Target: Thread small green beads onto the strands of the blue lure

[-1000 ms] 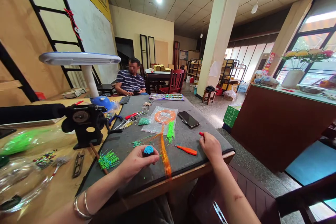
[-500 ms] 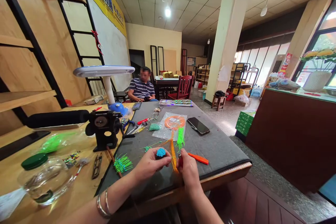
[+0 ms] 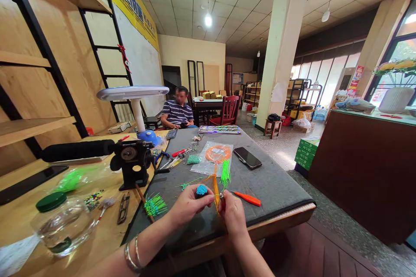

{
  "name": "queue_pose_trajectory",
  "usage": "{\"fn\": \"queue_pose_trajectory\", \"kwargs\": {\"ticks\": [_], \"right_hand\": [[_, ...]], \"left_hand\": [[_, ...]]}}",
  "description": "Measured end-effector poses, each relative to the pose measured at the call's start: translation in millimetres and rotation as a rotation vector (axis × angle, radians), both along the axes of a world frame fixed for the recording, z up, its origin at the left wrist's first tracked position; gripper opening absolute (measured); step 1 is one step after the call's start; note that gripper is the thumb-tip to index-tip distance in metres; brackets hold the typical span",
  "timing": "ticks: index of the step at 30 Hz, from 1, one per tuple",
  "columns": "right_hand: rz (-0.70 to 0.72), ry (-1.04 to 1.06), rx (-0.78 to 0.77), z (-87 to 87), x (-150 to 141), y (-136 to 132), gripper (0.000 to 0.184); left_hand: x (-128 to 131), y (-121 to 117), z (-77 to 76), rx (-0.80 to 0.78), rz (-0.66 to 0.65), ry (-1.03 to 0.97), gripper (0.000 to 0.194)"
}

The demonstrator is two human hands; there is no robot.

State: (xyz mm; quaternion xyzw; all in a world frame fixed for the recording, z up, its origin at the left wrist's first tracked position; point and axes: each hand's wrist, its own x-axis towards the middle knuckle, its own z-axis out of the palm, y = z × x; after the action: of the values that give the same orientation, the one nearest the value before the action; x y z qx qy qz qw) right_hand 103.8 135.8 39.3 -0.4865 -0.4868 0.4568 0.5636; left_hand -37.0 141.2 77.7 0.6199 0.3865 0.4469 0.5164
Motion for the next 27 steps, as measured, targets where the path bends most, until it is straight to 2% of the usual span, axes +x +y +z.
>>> {"fn": "queue_pose_trajectory", "kwargs": {"ticks": [27], "right_hand": [[0.014,-0.015,-0.009,4.1,-2.0,-2.5,0.048]], "left_hand": [[-0.5,-1.2,1.3,-0.003,-0.006,-0.006,0.032]]}}
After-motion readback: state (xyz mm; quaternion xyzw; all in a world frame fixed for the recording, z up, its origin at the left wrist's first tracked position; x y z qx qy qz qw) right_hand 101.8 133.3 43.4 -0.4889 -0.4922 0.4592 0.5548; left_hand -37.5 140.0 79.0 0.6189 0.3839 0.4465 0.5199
